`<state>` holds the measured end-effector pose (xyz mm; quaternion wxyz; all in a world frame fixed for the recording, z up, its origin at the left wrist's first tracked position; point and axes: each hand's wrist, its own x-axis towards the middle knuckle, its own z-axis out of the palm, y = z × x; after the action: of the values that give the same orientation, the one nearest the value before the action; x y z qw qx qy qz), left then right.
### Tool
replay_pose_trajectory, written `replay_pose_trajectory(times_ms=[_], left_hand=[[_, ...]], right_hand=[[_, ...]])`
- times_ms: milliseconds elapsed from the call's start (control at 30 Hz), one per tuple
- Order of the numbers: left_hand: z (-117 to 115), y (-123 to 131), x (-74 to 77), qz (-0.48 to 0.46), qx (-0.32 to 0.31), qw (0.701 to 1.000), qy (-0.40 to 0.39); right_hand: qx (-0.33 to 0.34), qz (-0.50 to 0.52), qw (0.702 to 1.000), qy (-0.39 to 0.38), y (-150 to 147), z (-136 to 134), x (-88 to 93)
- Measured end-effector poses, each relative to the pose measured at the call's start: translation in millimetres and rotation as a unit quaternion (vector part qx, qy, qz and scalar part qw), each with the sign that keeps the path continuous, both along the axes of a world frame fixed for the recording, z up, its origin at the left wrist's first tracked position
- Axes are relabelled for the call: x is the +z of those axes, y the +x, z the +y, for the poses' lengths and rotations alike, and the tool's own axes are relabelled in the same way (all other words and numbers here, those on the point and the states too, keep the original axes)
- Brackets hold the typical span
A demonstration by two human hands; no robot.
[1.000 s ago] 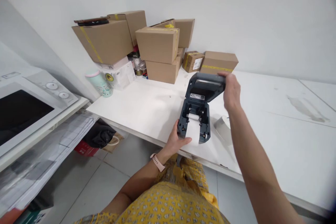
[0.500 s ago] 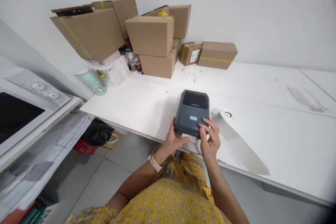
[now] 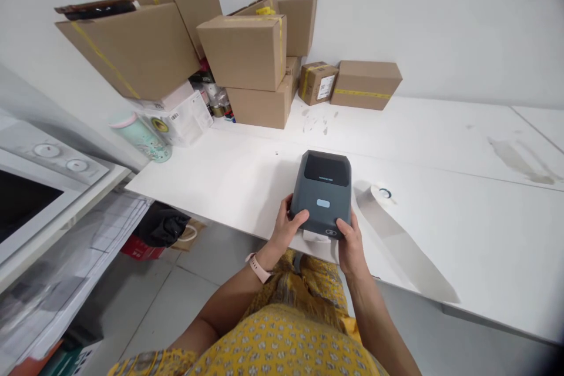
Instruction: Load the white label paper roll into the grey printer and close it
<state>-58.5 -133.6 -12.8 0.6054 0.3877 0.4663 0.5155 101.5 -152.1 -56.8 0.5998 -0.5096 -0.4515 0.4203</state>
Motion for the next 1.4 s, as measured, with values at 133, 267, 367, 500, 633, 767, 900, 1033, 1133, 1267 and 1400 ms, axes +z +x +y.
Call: replay_pose_trajectory(times_ms=[133,267,367,500,633,767,900,1033,1133,1267,1400], left_hand=[[5,0,-6.7,0.021,0.011,1.000,0.020],[-8,-3,-6.9,0.046,0.016,0.999,0.002],[-32,-6,-5.4,0.097,0.086,0.991,-0.040],[-51,-5,-2.6,0.026,-0.047,0.984,-0.167],[-46,1,2.2,-0.004,-0.154,0.968,-0.199],[-45,5,4.7,0.029,-0.115,0.985,-0.126],[-49,6,1.6,0.058,-0.110,0.989,-0.075],[-51,-1,-4.8,0.154,-0.125,0.980,-0.030],[-52,-12,-6.1,0.244,-0.067,0.967,0.019],[-47,-26,-1.5,0.261,0.064,0.961,0.071],[-34,-25,2.7,0.234,0.118,0.955,0.138]], right_hand=[[-0.044,-0.027,0.999,0.003,-6,-2,-2.9],[-0.068,-0.100,0.992,0.033,-4,-6,16.7],[-0.051,-0.179,0.979,0.087,1,-12,33.9],[-0.038,-0.237,0.965,0.107,6,-20,39.7],[-0.047,-0.269,0.957,0.097,6,-21,35.9],[-0.052,-0.283,0.954,0.084,5,-22,37.0],[-0.072,-0.352,0.928,0.102,5,-19,44.0],[-0.060,-0.458,0.876,0.137,2,-10,52.3],[-0.067,-0.501,0.849,0.155,-2,-4,53.9],[-0.108,-0.531,0.822,0.176,-8,-2,51.2],[-0.120,-0.539,0.814,0.182,-9,-2,50.2]])
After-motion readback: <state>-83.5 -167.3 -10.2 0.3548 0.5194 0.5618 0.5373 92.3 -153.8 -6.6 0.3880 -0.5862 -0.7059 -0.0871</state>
